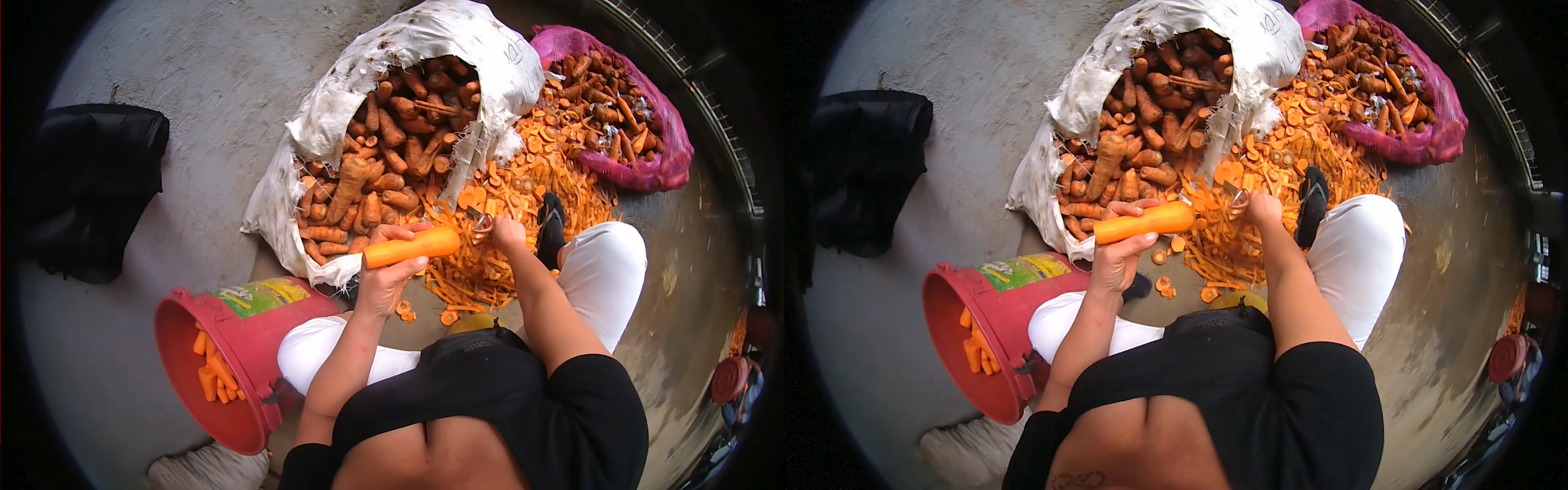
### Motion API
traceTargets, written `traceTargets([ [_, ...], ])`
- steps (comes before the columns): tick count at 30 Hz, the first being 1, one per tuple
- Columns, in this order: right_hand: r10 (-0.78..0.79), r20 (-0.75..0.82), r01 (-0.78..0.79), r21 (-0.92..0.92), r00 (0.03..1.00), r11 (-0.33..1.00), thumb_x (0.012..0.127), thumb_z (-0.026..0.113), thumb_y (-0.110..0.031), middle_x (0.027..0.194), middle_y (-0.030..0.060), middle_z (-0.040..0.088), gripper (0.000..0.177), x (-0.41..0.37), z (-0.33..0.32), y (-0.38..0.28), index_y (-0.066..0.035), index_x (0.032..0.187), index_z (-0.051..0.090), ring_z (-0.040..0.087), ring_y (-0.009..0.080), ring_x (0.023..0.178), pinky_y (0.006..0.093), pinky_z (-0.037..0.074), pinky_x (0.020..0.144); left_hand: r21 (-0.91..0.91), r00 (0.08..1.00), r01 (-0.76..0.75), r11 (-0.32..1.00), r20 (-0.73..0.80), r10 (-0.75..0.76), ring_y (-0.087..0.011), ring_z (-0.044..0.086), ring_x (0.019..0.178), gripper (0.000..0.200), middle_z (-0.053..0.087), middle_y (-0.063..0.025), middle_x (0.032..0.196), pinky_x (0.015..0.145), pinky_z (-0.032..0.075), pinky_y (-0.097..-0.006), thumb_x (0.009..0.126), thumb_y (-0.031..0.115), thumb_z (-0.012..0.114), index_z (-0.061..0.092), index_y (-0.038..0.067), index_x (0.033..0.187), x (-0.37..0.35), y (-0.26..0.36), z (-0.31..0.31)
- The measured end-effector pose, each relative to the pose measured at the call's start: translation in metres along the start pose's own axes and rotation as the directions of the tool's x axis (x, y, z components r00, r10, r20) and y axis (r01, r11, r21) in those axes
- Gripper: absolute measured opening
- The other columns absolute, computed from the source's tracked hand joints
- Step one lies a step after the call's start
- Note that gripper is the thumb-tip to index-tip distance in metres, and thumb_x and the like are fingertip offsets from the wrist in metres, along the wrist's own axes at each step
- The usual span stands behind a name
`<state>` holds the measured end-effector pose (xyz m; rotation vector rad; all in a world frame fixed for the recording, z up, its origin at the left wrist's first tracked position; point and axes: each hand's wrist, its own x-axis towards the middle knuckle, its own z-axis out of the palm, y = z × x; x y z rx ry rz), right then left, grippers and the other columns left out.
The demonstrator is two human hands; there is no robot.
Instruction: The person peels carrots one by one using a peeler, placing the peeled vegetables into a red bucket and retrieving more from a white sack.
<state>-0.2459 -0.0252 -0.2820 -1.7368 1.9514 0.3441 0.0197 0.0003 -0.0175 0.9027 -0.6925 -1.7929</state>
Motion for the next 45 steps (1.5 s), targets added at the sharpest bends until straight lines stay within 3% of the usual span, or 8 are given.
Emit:
traceTargets([
  [14,0.164,0.068,-0.178,0.413,0.984,0.893,0.081,0.055,-0.037,0.091,0.0173,0.067,0.040,-0.016,-0.045,-0.032,-0.002,0.099,0.062,0.065,0.0324,0.082,0.0432,0.050,0.076,-0.106,0.968,-0.150,0.983,-0.216,0.124,-0.0162,0.060,0.100,0.019,0.062,-0.0073,0.102,0.090,0.048,-0.0287,0.089,0.015,0.064,0.059,0.003,0.103,0.002,0.003,-0.012],
  [17,0.029,0.110,-0.113,0.933,0.994,0.341,0.082,0.055,-0.034,0.087,0.0136,0.066,0.038,-0.027,-0.068,-0.058,-0.004,0.104,0.061,0.066,0.0276,0.077,0.0407,0.051,0.070,0.129,0.941,-0.182,0.975,-0.265,0.211,-0.0139,0.059,0.097,0.021,0.062,-0.0047,0.099,0.087,0.046,-0.0257,0.088,0.017,0.066,0.062,0.002,0.102,0.003,0.003,-0.013],
  [22,-0.302,0.180,-0.236,0.958,0.936,-0.161,0.084,0.054,-0.031,0.097,0.0123,0.062,0.051,-0.075,-0.114,-0.108,-0.010,0.128,0.042,0.065,0.0206,0.071,0.0338,0.050,0.060,0.543,0.882,-0.296,0.786,-0.160,0.443,-0.0160,0.059,0.088,0.020,0.061,-0.0066,0.092,0.078,0.046,-0.0283,0.085,0.022,0.069,0.067,0.003,0.091,0.000,-0.004,-0.014],
  [24,-0.383,0.198,-0.296,0.930,0.902,-0.219,0.083,0.056,-0.031,0.106,0.0116,0.058,0.071,-0.091,-0.123,-0.119,-0.016,0.142,0.020,0.063,0.0183,0.068,0.0284,0.048,0.051,0.608,0.878,-0.302,0.734,-0.122,0.463,-0.0156,0.059,0.088,0.020,0.060,-0.0056,0.090,0.078,0.046,-0.0280,0.084,0.022,0.070,0.066,0.002,0.089,-0.006,-0.002,-0.012],
  [29,-0.491,0.263,-0.402,0.894,0.830,-0.200,0.082,0.060,-0.033,0.091,0.0013,0.055,0.073,-0.105,-0.101,-0.128,-0.017,0.146,0.026,0.050,0.0092,0.048,0.0230,0.037,0.036,0.827,0.873,-0.199,0.525,-0.094,0.479,-0.0212,0.061,0.079,0.024,0.058,-0.0074,0.085,0.072,0.047,-0.0317,0.081,0.024,0.072,0.064,0.002,0.080,-0.018,-0.006,-0.014],
  [33,-0.332,0.020,-0.033,0.999,0.943,-0.033,0.086,0.056,-0.024,0.102,0.0034,0.057,0.066,-0.105,-0.082,-0.138,-0.017,0.145,0.028,0.057,0.0130,0.064,0.0266,0.048,0.052,0.865,0.844,-0.224,0.449,-0.058,0.534,-0.0242,0.064,0.081,0.028,0.063,-0.0082,0.088,0.070,0.050,-0.0348,0.080,0.033,0.073,0.066,0.006,0.079,-0.025,-0.005,-0.018],
  [39,-0.189,0.136,-0.178,0.957,0.973,-0.229,0.088,0.055,-0.030,0.092,0.0026,0.061,0.032,-0.150,-0.126,-0.145,-0.008,0.111,0.052,0.061,0.0145,0.077,0.0295,0.052,0.065,-0.098,0.973,-0.064,0.993,-0.227,0.040,-0.0132,0.061,0.093,0.035,0.062,-0.0029,0.101,0.079,0.051,-0.0285,0.086,0.037,0.068,0.063,0.005,0.100,-0.029,-0.001,-0.022],
  [45,-0.263,-0.011,-0.092,0.923,0.965,-0.375,0.089,0.054,-0.038,0.091,-0.0013,0.060,0.031,-0.153,-0.142,-0.150,-0.010,0.102,0.056,0.060,0.0125,0.078,0.0298,0.052,0.066,0.112,0.997,-0.082,0.990,0.018,0.081,-0.0166,0.055,0.112,0.057,0.055,-0.0080,0.122,0.095,0.045,-0.0375,0.087,0.046,0.064,0.051,0.007,0.127,-0.032,-0.007,-0.027],
])
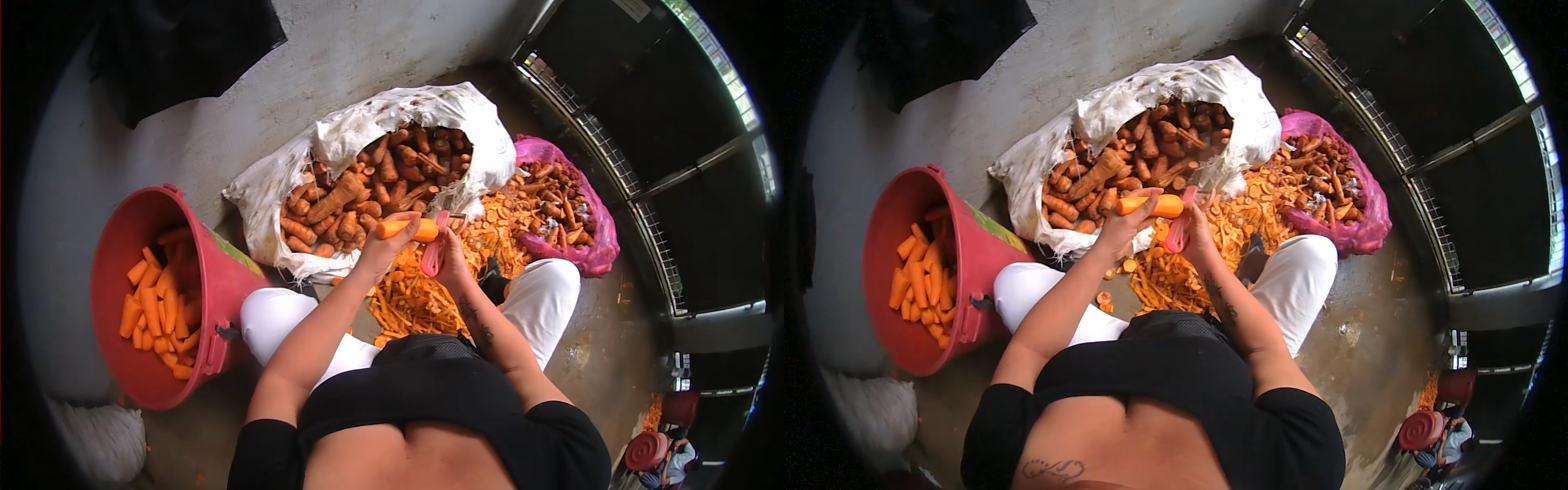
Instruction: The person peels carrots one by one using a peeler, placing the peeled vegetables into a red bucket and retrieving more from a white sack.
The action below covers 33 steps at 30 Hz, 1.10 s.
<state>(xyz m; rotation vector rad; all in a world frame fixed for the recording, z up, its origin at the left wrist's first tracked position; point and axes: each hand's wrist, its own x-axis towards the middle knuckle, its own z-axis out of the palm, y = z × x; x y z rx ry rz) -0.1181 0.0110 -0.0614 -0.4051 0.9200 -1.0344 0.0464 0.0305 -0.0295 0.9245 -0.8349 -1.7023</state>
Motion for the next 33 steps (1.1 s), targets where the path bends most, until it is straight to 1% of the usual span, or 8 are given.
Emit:
traceTargets([
  [6,-0.191,0.071,0.198,-0.112,0.979,0.974,0.091,0.053,-0.027,0.091,0.0017,0.060,0.025,0.004,-0.006,-0.017,-0.008,0.106,0.055,0.059,0.0132,0.076,0.0287,0.050,0.066,-0.199,0.853,0.316,0.928,0.487,-0.186,-0.0261,0.047,0.125,0.089,0.043,-0.0114,0.137,0.103,0.039,-0.0453,0.084,0.051,0.063,0.019,0.006,0.148,-0.024,0.039,-0.012],
  [7,-0.215,0.095,0.228,-0.161,0.972,0.960,0.090,0.055,-0.023,0.092,0.0026,0.060,0.025,0.004,-0.004,-0.020,-0.006,0.109,0.054,0.059,0.0141,0.075,0.0285,0.049,0.067,-0.195,0.855,0.357,0.913,0.461,-0.236,-0.0244,0.060,0.108,0.094,0.049,-0.0146,0.131,0.089,0.051,-0.0395,0.082,0.042,0.069,0.014,0.006,0.149,-0.023,0.041,-0.009],
  [11,-0.287,0.309,0.407,-0.465,0.907,0.786,0.090,0.056,-0.014,0.105,0.0091,0.061,0.050,0.001,0.011,-0.029,-0.002,0.134,0.037,0.062,0.0145,0.083,0.0269,0.051,0.075,0.236,0.948,0.162,0.958,0.233,-0.218,-0.0152,0.065,0.064,0.085,0.063,-0.0155,0.104,0.052,0.052,-0.0278,0.077,0.020,0.075,0.027,0.002,0.144,-0.023,0.018,-0.018],
  [14,-0.467,0.304,0.556,-0.507,0.831,0.659,0.090,0.060,-0.004,0.106,0.0061,0.060,0.044,-0.006,0.025,-0.031,0.000,0.130,0.042,0.061,0.0142,0.089,0.0278,0.050,0.080,0.561,0.969,0.070,0.825,0.157,-0.188,-0.0150,0.064,0.071,0.076,0.065,-0.0132,0.097,0.059,0.052,-0.0305,0.074,0.020,0.076,0.038,0.000,0.137,-0.016,0.020,-0.021],
  [15,-0.448,0.312,0.545,-0.488,0.838,0.682,0.089,0.061,-0.003,0.104,0.0051,0.060,0.042,-0.011,0.031,-0.036,-0.001,0.126,0.044,0.061,0.0129,0.086,0.0271,0.050,0.077,0.661,0.983,-0.181,0.728,0.119,0.137,-0.0208,0.066,0.080,0.069,0.066,-0.0114,0.094,0.069,0.051,-0.0357,0.071,0.021,0.075,0.044,0.002,0.129,-0.019,0.018,-0.019],
  [18,-0.344,0.245,0.422,-0.535,0.906,0.732,0.086,0.065,-0.006,0.089,0.0018,0.059,0.031,-0.021,0.025,-0.046,-0.003,0.114,0.052,0.057,0.0084,0.075,0.0238,0.046,0.063,0.864,0.988,-0.058,0.500,-0.023,0.155,-0.0335,0.065,0.088,0.068,0.067,-0.0167,0.095,0.076,0.051,-0.0416,0.071,0.032,0.073,0.044,0.007,0.127,-0.020,0.028,-0.024],
  [24,-0.189,0.187,0.261,-0.531,0.964,0.806,0.089,0.063,-0.024,0.075,0.0007,0.057,0.024,-0.038,0.018,-0.041,-0.003,0.100,0.057,0.051,0.0078,0.066,0.0209,0.038,0.057,0.805,0.962,-0.119,0.581,-0.051,0.269,-0.0359,0.062,0.097,0.060,0.063,-0.0190,0.108,0.080,0.050,-0.0433,0.077,0.035,0.069,0.042,0.010,0.125,-0.020,0.029,-0.033],
  [33,-0.043,0.291,0.225,-0.626,0.956,0.747,0.092,0.057,-0.027,0.084,-0.0012,0.056,0.039,-0.044,0.015,-0.050,0.000,0.121,0.058,0.048,0.0061,0.073,0.0202,0.036,0.064,0.904,0.953,-0.069,0.422,-0.065,0.295,-0.0344,0.062,0.093,0.045,0.063,-0.0138,0.103,0.078,0.050,-0.0450,0.074,0.026,0.070,0.048,0.008,0.109,-0.026,0.044,-0.030],
])
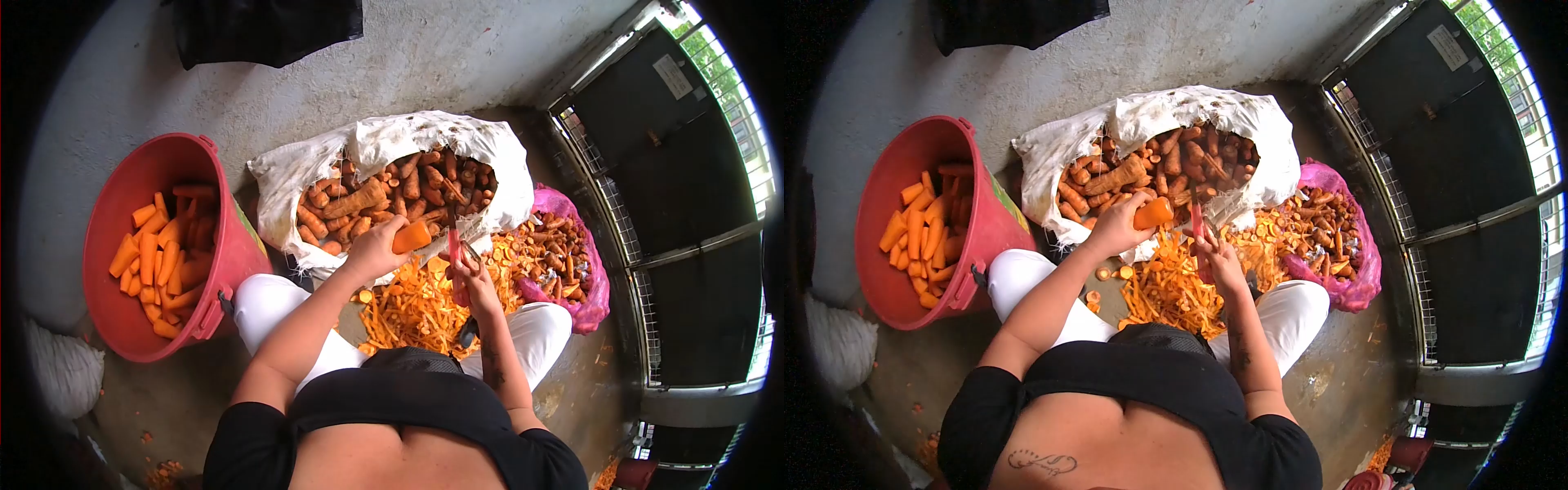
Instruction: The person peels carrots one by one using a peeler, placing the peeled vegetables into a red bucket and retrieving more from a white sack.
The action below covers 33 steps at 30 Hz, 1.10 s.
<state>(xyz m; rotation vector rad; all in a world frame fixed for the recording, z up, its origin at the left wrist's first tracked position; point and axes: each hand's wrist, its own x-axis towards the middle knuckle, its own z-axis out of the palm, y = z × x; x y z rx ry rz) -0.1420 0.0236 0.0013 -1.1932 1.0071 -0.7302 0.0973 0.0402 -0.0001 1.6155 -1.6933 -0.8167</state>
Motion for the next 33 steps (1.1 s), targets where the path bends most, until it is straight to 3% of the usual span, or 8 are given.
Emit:
traceTargets([
  [5,0.104,-0.111,-0.117,-0.123,0.988,0.986,0.086,0.066,-0.016,0.075,-0.0031,0.057,0.020,-0.009,-0.001,0.006,-0.003,0.100,0.062,0.049,0.0053,0.064,0.0201,0.035,0.056,0.207,0.997,-0.037,0.978,-0.065,0.052,-0.0340,0.062,0.091,0.038,0.061,-0.0114,0.100,0.076,0.049,-0.0447,0.073,0.022,0.070,0.053,0.008,0.104,0.000,-0.010,0.010],
  [9,-0.124,-0.288,0.123,-0.021,0.950,0.992,0.082,0.070,-0.006,0.069,-0.0034,0.057,0.015,0.000,0.010,0.029,-0.003,0.092,0.060,0.050,0.0045,0.061,0.0216,0.043,0.056,0.318,0.995,-0.061,0.946,-0.058,0.084,-0.0341,0.062,0.089,0.036,0.061,-0.0134,0.097,0.075,0.049,-0.0453,0.072,0.015,0.070,0.054,0.006,0.102,0.003,-0.017,0.012],
  [10,-0.237,-0.284,0.203,-0.143,0.929,0.969,0.083,0.069,-0.006,0.069,-0.0042,0.058,0.016,0.001,0.008,0.036,-0.002,0.097,0.062,0.052,0.0040,0.063,0.0217,0.044,0.057,0.329,0.993,-0.077,0.941,-0.064,0.103,-0.0342,0.062,0.089,0.036,0.061,-0.0143,0.095,0.075,0.049,-0.0454,0.071,0.014,0.070,0.054,0.005,0.102,0.004,-0.019,0.013],
  [14,-0.337,-0.262,0.163,-0.517,0.904,0.840,0.081,0.072,-0.015,0.077,0.0011,0.066,0.033,0.001,0.008,0.046,-0.006,0.111,0.064,0.059,0.0076,0.067,0.0253,0.047,0.061,0.356,0.996,-0.076,0.931,-0.024,0.090,-0.0348,0.062,0.086,0.040,0.062,-0.0155,0.086,0.076,0.048,-0.0455,0.070,0.011,0.071,0.053,0.002,0.104,0.009,-0.021,0.016],
  [18,-0.160,-0.246,-0.052,-0.679,0.956,0.732,0.083,0.070,-0.014,0.087,0.0021,0.067,0.033,-0.009,0.031,0.010,0.000,0.112,0.062,0.057,0.0054,0.077,0.0231,0.047,0.071,0.367,0.997,-0.050,0.929,-0.029,0.065,-0.0340,0.063,0.085,0.043,0.062,-0.0150,0.085,0.077,0.048,-0.0447,0.070,0.013,0.071,0.052,0.002,0.108,0.011,-0.019,0.019],
  [21,-0.271,-0.136,0.138,-0.602,0.953,0.786,0.083,0.068,-0.028,0.076,0.0136,0.065,0.035,-0.002,0.024,0.037,-0.009,0.112,0.063,0.064,0.0210,0.067,0.0310,0.047,0.062,0.365,0.997,-0.043,0.930,-0.041,0.062,-0.0334,0.063,0.087,0.045,0.062,-0.0154,0.089,0.078,0.048,-0.0439,0.071,0.015,0.070,0.052,0.002,0.110,0.011,-0.018,0.017],
  [28,-0.204,-0.194,0.070,-0.536,0.960,0.841,0.093,0.057,-0.031,0.066,0.0115,0.057,0.030,-0.009,0.040,0.024,-0.002,0.098,0.061,0.053,0.0193,0.058,0.0321,0.044,0.059,0.424,0.999,-0.018,0.906,-0.037,0.037,-0.0341,0.063,0.089,0.047,0.063,-0.0158,0.094,0.077,0.050,-0.0433,0.070,0.013,0.073,0.050,0.002,0.110,0.010,-0.018,0.019],
  [33,-0.372,-0.190,0.204,-0.575,0.908,0.792,0.096,0.053,-0.030,0.058,0.0007,0.049,0.032,-0.007,0.043,0.034,-0.001,0.087,0.060,0.045,0.0088,0.052,0.0265,0.036,0.049,0.383,0.999,-0.010,0.924,-0.042,0.029,-0.0343,0.064,0.087,0.041,0.064,-0.0163,0.092,0.076,0.051,-0.0436,0.071,0.008,0.072,0.050,0.003,0.105,0.008,-0.011,0.015],
])
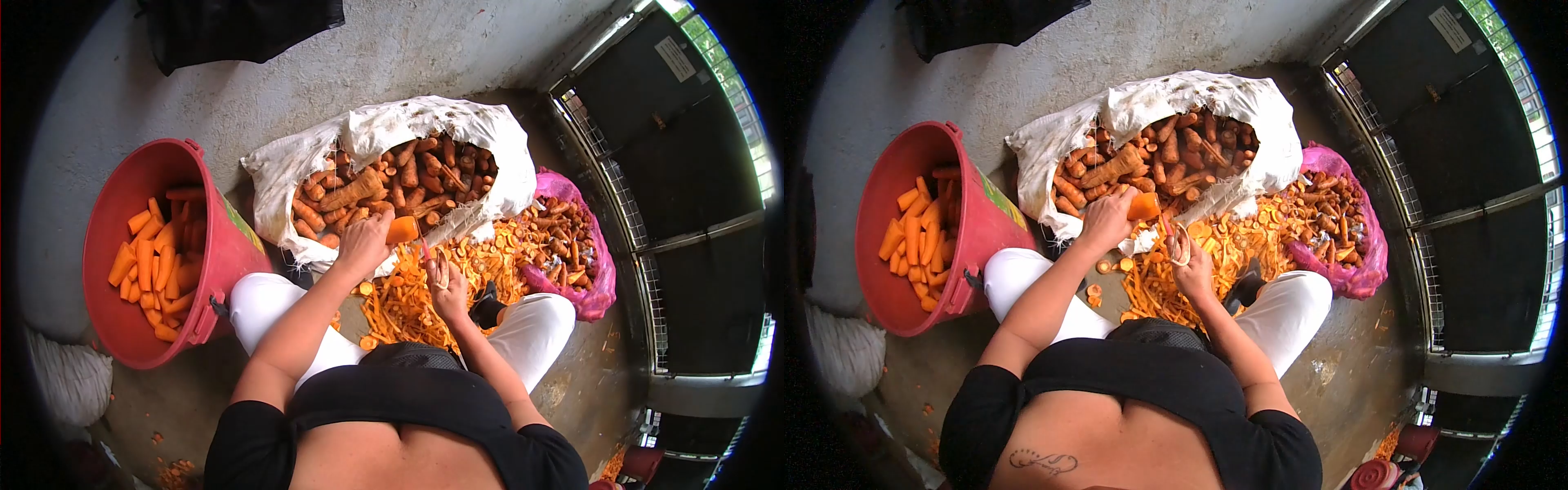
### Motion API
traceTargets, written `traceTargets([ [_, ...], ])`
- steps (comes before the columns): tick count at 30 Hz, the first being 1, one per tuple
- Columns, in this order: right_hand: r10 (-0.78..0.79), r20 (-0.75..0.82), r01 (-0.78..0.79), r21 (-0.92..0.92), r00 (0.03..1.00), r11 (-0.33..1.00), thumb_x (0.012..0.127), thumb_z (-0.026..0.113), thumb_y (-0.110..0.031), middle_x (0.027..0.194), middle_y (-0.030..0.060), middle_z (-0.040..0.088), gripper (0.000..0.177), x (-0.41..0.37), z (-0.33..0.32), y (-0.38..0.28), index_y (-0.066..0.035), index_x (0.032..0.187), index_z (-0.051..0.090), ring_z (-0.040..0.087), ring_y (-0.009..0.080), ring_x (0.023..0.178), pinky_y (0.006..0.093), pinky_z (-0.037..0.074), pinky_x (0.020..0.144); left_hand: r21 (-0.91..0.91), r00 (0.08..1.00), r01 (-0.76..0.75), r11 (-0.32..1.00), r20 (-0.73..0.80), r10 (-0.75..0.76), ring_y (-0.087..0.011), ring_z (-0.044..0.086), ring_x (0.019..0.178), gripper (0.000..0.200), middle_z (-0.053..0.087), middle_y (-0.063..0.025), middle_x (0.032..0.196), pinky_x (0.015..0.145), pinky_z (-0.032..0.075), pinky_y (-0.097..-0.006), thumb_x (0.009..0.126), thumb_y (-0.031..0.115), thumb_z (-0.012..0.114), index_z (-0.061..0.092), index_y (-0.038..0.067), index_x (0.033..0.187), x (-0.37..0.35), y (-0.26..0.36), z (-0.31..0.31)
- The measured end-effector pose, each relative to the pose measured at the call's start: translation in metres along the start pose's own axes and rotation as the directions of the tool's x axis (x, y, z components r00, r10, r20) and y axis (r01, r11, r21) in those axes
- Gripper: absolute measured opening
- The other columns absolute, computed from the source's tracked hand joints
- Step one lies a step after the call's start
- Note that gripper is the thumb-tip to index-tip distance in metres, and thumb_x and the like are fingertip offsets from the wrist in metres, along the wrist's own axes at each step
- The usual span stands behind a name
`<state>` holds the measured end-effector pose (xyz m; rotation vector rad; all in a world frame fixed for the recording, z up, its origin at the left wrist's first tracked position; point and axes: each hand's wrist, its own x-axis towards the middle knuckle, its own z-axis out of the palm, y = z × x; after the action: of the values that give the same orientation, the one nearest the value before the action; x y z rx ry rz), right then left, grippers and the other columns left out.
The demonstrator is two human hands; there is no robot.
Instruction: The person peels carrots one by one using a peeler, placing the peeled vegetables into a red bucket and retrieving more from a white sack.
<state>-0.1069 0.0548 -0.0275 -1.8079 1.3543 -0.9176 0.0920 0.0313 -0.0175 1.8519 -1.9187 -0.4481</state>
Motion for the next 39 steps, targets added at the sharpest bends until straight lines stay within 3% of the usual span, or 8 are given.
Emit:
traceTargets([
  [4,0.111,0.066,-0.115,0.052,0.992,0.992,0.097,0.051,-0.027,0.065,0.0078,0.054,0.028,-0.002,-0.001,-0.002,-0.001,0.093,0.060,0.048,0.0131,0.059,0.0294,0.042,0.057,0.014,0.999,-0.018,1.000,-0.032,0.018,-0.0337,0.065,0.085,0.036,0.065,-0.0166,0.089,0.075,0.052,-0.0429,0.071,0.005,0.069,0.051,0.002,0.101,0.001,-0.002,0.001],
  [19,0.138,0.096,-0.143,0.048,0.986,0.989,0.096,0.050,-0.027,0.068,0.0103,0.057,0.028,-0.002,0.004,0.003,-0.001,0.094,0.060,0.052,0.0171,0.061,0.0305,0.044,0.060,0.009,0.995,-0.018,1.000,-0.096,0.019,-0.0356,0.064,0.078,0.023,0.064,-0.0156,0.084,0.070,0.050,-0.0457,0.068,-0.001,0.058,0.048,0.002,0.089,0.001,-0.006,0.005],
  [25,0.073,0.062,-0.082,0.158,0.995,0.984,0.096,0.053,-0.033,0.058,-0.0008,0.049,0.036,-0.001,0.007,0.008,-0.001,0.084,0.061,0.045,0.0066,0.050,0.0249,0.035,0.047,0.064,0.992,-0.042,0.997,-0.119,0.050,-0.0327,0.065,0.078,0.024,0.065,-0.0153,0.084,0.070,0.051,-0.0420,0.070,-0.001,0.060,0.050,0.002,0.092,0.000,-0.005,0.004],
  [28,0.106,0.063,-0.114,0.127,0.992,0.985,0.096,0.053,-0.033,0.057,-0.0012,0.048,0.036,-0.001,0.006,0.004,-0.001,0.082,0.060,0.044,0.0068,0.049,0.0254,0.035,0.047,0.101,0.984,-0.058,0.993,-0.162,0.074,-0.0316,0.065,0.076,0.024,0.065,-0.0151,0.084,0.069,0.051,-0.0413,0.070,-0.001,0.060,0.050,0.002,0.092,-0.001,-0.005,0.006],
  [31,0.165,0.099,-0.175,0.107,0.981,0.979,0.095,0.053,-0.028,0.063,0.0075,0.053,0.030,-0.002,0.002,0.000,0.000,0.088,0.061,0.048,0.0127,0.058,0.0292,0.043,0.057,0.129,0.969,-0.077,0.989,-0.223,0.104,-0.0312,0.064,0.076,0.025,0.065,-0.0141,0.084,0.069,0.051,-0.0409,0.070,-0.001,0.060,0.051,0.003,0.092,-0.003,-0.002,0.005],
  [34,0.173,0.087,-0.182,0.098,0.981,0.978,0.094,0.054,-0.030,0.062,0.0088,0.054,0.032,-0.003,0.005,0.004,0.000,0.087,0.061,0.050,0.0135,0.058,0.0306,0.043,0.057,0.108,0.975,-0.087,0.990,-0.196,0.107,-0.0313,0.064,0.076,0.027,0.065,-0.0132,0.083,0.069,0.051,-0.0412,0.069,0.000,0.060,0.052,0.004,0.094,-0.004,-0.004,0.004],
  [37,0.193,0.084,-0.195,0.017,0.978,0.981,0.092,0.055,-0.034,0.061,0.0103,0.055,0.035,-0.002,0.001,-0.004,0.000,0.084,0.061,0.052,0.0157,0.057,0.0319,0.044,0.056,0.026,0.997,0.042,0.999,-0.065,-0.040,-0.0313,0.064,0.077,0.028,0.065,-0.0129,0.083,0.070,0.051,-0.0415,0.069,0.001,0.060,0.053,0.005,0.096,-0.008,0.002,0.006],
  [39,0.190,0.077,-0.189,-0.019,0.979,0.982,0.092,0.056,-0.036,0.060,0.0108,0.054,0.037,-0.004,0.001,-0.004,0.000,0.084,0.061,0.053,0.0174,0.057,0.0325,0.043,0.056,0.054,0.994,-0.005,0.999,-0.109,0.011,-0.0313,0.065,0.077,0.028,0.065,-0.0130,0.083,0.070,0.051,-0.0415,0.069,0.002,0.060,0.054,0.004,0.097,-0.011,0.002,0.006],
])
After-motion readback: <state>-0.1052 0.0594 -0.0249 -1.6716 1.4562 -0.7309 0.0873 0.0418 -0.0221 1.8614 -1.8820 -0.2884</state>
